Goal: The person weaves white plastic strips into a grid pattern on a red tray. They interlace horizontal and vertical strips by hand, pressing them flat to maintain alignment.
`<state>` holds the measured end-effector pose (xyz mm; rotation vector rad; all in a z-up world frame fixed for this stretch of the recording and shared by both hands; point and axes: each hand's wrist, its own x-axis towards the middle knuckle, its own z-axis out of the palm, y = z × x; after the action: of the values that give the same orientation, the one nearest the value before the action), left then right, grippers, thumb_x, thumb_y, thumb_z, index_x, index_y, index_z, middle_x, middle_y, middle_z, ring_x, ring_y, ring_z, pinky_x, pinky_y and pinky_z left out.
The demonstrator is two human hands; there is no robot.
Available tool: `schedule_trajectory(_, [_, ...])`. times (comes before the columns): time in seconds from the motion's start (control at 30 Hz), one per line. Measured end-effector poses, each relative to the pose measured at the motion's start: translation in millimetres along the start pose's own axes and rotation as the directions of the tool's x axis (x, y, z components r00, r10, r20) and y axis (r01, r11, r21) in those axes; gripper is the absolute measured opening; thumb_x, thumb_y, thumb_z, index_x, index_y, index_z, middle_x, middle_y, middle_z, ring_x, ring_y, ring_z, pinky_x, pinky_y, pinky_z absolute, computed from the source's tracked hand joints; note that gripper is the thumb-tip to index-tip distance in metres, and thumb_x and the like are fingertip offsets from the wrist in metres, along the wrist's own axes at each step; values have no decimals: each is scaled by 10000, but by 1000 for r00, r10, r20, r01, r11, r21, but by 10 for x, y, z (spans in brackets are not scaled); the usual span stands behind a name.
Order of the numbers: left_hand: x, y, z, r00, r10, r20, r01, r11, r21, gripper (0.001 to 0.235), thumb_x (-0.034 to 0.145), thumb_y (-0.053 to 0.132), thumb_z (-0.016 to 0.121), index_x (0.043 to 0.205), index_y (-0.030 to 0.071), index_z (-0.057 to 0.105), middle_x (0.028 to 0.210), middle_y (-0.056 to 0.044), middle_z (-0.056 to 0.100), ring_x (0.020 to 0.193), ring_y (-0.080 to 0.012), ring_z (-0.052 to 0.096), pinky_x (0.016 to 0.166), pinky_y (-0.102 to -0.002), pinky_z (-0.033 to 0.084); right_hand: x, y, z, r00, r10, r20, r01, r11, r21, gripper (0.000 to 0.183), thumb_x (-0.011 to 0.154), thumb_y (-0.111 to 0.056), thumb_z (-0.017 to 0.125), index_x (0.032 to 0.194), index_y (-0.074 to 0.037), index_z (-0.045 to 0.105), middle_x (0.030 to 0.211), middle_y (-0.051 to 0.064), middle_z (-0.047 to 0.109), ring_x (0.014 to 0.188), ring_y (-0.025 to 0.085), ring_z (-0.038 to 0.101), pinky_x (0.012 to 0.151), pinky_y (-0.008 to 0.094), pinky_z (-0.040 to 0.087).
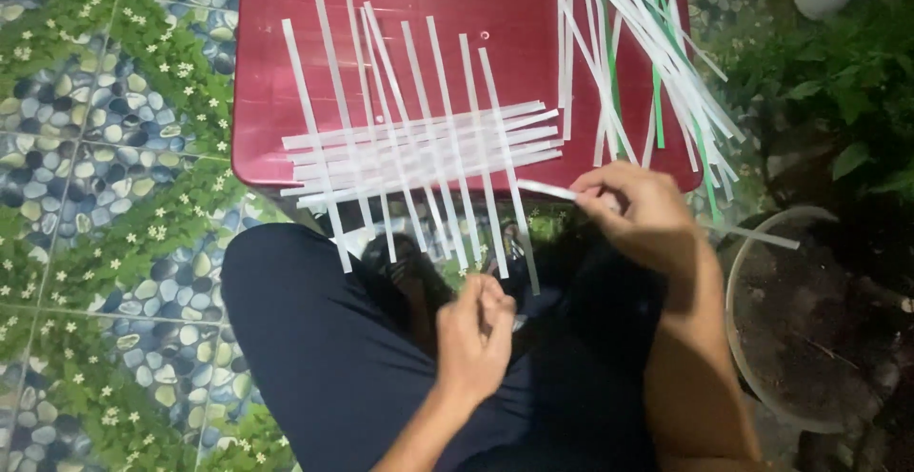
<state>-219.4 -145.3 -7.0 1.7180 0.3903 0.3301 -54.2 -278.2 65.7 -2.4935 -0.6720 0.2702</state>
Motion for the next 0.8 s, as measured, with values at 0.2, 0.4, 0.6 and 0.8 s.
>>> schedule_trajectory(0.2, [-21,-303,307,754,-631,182,657,721,-220,403,902,390,320,942,60,548,714,-135,630,510,-215,613,469,-304,462,-73,-220,60,1000,10,14,-11,998,61,131,765,-165,622,883,-134,670,772,46,633,725,192,590,627,309,467])
schedule_trajectory(0.4, [124,-90,231,796,-604,-40,558,758,-337,347,875,360,457,910,21,524,676,-147,613,584,-240,575,562,-300,461,-80,-82,227,998,-49,-31,52,992,116,123,731,-110,640,847,-112,681,704,38,627,621,168,567,553,289,465])
schedule_trajectory(0.6, [93,-154,245,814,-575,-86,496,763,-414,296,911,323,437,848,42,506,635,-77,561,577,-169,517,538,-258,408,-156,164,254,999,-2,-49,9,991,130,121,758,-113,633,873,-99,668,733,63,635,650,177,562,566,291,460])
schedule_trajectory(0.8, [159,-3,246,816,-578,-9,541,770,-339,345,895,399,435,875,63,508,650,-63,600,622,-184,548,608,-284,417,-162,191,173,996,89,4,-89,996,30,133,734,-110,615,848,-96,681,718,76,630,643,199,577,539,314,471])
